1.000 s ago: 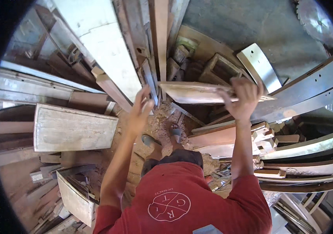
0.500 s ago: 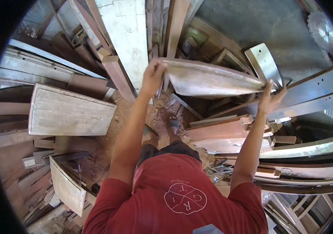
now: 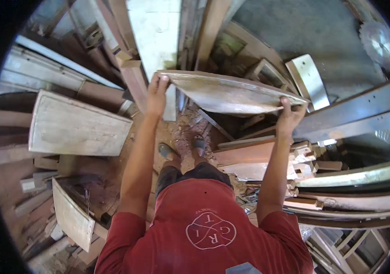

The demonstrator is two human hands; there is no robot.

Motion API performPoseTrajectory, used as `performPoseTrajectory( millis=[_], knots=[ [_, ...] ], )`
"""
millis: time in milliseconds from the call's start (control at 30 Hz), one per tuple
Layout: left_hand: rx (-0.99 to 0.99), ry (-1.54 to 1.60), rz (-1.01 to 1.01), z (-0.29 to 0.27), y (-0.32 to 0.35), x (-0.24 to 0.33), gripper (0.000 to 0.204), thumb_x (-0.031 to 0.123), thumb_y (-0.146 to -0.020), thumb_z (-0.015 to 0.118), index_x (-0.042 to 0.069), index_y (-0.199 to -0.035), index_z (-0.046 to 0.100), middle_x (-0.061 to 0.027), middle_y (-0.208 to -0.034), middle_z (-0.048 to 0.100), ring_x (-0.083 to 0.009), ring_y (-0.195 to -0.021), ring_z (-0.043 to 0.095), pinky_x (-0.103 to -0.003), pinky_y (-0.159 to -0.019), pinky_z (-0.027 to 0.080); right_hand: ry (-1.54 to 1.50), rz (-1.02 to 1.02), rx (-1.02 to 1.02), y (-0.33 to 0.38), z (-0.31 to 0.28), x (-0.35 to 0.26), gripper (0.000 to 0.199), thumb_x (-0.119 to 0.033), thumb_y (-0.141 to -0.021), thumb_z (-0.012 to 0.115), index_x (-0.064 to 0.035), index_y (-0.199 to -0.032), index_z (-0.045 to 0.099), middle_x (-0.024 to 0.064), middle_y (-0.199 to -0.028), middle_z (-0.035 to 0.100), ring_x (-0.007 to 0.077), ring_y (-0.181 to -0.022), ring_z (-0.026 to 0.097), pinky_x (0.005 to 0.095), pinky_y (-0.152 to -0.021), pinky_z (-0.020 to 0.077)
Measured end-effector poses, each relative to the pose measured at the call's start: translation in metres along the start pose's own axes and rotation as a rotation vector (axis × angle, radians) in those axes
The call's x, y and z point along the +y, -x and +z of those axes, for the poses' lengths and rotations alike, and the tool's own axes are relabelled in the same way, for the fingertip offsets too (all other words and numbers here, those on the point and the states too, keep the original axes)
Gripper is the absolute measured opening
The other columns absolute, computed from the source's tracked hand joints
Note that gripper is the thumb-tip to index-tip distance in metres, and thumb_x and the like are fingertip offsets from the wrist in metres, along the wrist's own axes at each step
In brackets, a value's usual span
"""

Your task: The person moves various wooden boards, panels, and planks one by one within a workshop area, then uses a tape measure to check the width of several flat wooden panels.

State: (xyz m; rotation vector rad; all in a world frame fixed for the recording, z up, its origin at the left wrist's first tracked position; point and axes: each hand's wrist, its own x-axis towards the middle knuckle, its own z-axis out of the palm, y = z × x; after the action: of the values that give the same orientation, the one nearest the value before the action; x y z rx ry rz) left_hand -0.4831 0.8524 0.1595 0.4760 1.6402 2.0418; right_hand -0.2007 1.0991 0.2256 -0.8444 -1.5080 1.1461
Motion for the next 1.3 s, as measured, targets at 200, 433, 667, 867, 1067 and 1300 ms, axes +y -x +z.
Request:
performPoseTrajectory(
  millis=[200, 433, 667, 867, 1067, 1300],
  knots=[
    [-0.020, 0.000, -0.006, 0.015, 0.002, 0.005, 0.015, 0.021, -0.103, 0.048, 0.007, -0.098, 0.053, -0.0001, -0.096, 0.056, -0.0092, -0.093, 0.052, -0.029, -0.094, 0.045, 0.053, 0.046, -0.108, -0.012, -0.024, 0.013, 0.047, -0.013, -0.081, 0.077, 0.0000, -0.117, 0.050, 0.0104, -0.112, 0.057, 0.0179, -0.102, 0.052, 0.0322, -0.095, 0.0399],
    [-0.074, -0.056, 0.018, 0.039, -0.004, 0.003, 0.017, 0.023, -0.103, 0.050, 0.007, -0.095, 0.052, 0.0026, -0.089, 0.052, -0.0080, -0.086, 0.047, -0.025, -0.080, 0.041, 0.404, -0.050, 0.398, 0.033, -0.036, 0.036, 0.051, -0.026, -0.085, 0.073, 0.0029, -0.111, 0.040, 0.0144, -0.102, 0.043, 0.0236, -0.097, 0.044, 0.0393, -0.089, 0.0390],
    [-0.108, -0.336, 0.059, 0.083, -0.028, 0.005, 0.024, 0.026, -0.099, 0.056, 0.002, -0.096, 0.058, -0.0016, -0.081, 0.054, -0.0084, -0.077, 0.047, -0.023, -0.074, 0.040, 1.252, 0.175, -0.462, 0.103, -0.050, 0.180, 0.051, -0.033, -0.087, 0.068, 0.0002, -0.120, 0.048, 0.0207, -0.125, 0.050, 0.0350, -0.114, 0.051, 0.0431, -0.099, 0.0411],
    [-0.185, -0.338, 0.114, 0.102, -0.027, -0.004, 0.032, 0.027, -0.096, 0.061, 0.001, -0.115, 0.058, -0.0067, -0.094, 0.064, -0.0140, -0.085, 0.058, -0.028, -0.079, 0.046, 1.805, 0.302, -0.945, 0.071, -0.050, 0.263, 0.056, -0.028, -0.090, 0.058, -0.0022, -0.138, 0.042, 0.0244, -0.143, 0.042, 0.0368, -0.130, 0.044, 0.0485, -0.110, 0.0322],
    [-0.189, -0.389, 0.036, 0.064, 0.006, -0.025, 0.055, 0.027, -0.096, 0.061, 0.003, -0.141, 0.042, -0.0157, -0.136, 0.051, -0.0237, -0.125, 0.050, -0.035, -0.104, 0.040, 1.863, 0.233, -0.984, 0.092, -0.083, 0.309, 0.041, -0.016, -0.092, 0.052, -0.0031, -0.131, 0.052, 0.0216, -0.132, 0.053, 0.0323, -0.125, 0.050, 0.0482, -0.100, 0.0417],
    [-0.163, -0.783, -0.216, -0.069, 0.130, -0.121, 0.045, 0.016, -0.094, 0.058, 0.005, -0.136, 0.049, -0.0181, -0.129, 0.053, -0.0336, -0.119, 0.051, -0.041, -0.099, 0.042, 1.715, -0.249, -1.169, 0.109, -0.062, 0.311, 0.041, -0.021, -0.093, 0.056, -0.0053, -0.131, 0.053, 0.0165, -0.131, 0.052, 0.0340, -0.123, 0.050, 0.0460, -0.100, 0.0442]
  ],
)
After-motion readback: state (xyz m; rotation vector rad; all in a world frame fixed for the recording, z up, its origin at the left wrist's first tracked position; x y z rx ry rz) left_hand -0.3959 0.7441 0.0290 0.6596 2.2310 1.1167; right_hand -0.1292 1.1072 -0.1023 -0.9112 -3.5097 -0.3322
